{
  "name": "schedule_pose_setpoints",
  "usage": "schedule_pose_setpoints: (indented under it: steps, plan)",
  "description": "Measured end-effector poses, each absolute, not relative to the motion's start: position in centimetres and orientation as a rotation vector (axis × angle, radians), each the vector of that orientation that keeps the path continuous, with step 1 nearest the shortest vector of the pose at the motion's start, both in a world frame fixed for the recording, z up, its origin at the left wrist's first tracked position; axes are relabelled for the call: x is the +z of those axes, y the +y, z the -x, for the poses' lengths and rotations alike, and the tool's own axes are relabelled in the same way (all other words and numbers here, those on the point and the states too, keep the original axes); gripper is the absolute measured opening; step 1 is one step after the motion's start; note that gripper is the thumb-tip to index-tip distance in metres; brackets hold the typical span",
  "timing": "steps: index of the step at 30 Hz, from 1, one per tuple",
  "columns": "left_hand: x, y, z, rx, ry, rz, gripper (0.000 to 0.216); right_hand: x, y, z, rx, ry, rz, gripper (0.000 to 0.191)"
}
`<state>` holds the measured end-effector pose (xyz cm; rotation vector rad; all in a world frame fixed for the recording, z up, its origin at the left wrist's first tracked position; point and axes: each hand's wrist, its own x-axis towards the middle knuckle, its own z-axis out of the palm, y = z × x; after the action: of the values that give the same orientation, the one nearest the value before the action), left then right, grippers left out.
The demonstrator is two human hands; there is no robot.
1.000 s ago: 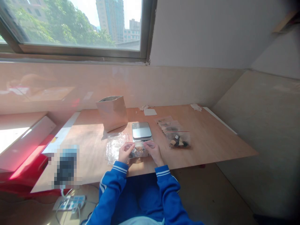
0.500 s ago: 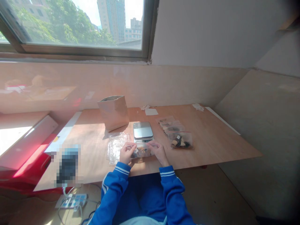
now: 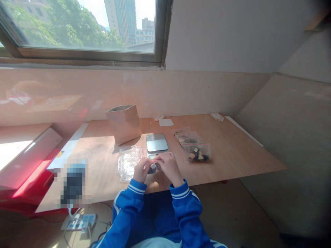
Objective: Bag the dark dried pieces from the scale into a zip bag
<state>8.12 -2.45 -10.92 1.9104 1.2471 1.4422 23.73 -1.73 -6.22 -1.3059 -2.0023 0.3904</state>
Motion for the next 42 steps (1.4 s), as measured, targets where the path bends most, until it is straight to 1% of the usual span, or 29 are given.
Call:
schedule_pose_setpoints:
  steps: [5, 9, 13, 18, 23, 29, 35, 39, 42]
  plan:
    - [-11.3, -2.3, -8.2, 1.471, 1.305, -1.92, 0.022, -7.3, -1.7, -22.7, 0.212, -1.953, 1.409, 0.023]
    - [-11.7, -2.2, -8.0, 1.504, 1.314, -1.887, 0.02, -7.7, -1.6, -22.8, 0.243, -1.975, 1.389, 0.019]
    - [-11.4, -2.3, -8.1, 1.528, 1.376, -1.729, 0.015, -7.7, -1.4, -23.6, 0.311, -1.992, 1.357, 0.013]
    - [-10.6, -2.6, -8.4, 1.485, 1.407, -1.601, 0.014, -7.9, -1.4, -23.6, 0.305, -1.976, 1.34, 0.019]
    - [-10.6, -2.5, -8.4, 1.476, 1.399, -1.641, 0.014, -8.0, -1.5, -23.1, 0.245, -1.934, 1.35, 0.024]
    - [-10.8, -2.5, -8.1, 1.476, 1.479, -1.726, 0.015, -8.1, -1.5, -23.8, 0.286, -1.939, 1.36, 0.018]
    - [-10.1, -2.1, -7.2, 1.455, 1.545, -1.85, 0.014, -9.0, -1.7, -23.5, 0.132, -1.841, 1.402, 0.024]
    - [-10.1, -2.0, -7.2, 1.483, 1.527, -1.871, 0.015, -9.1, -1.8, -23.0, 0.132, -1.811, 1.377, 0.024]
    - [-10.5, -2.2, -7.3, 1.53, 1.502, -1.808, 0.014, -9.1, -1.7, -23.4, 0.161, -1.868, 1.341, 0.021]
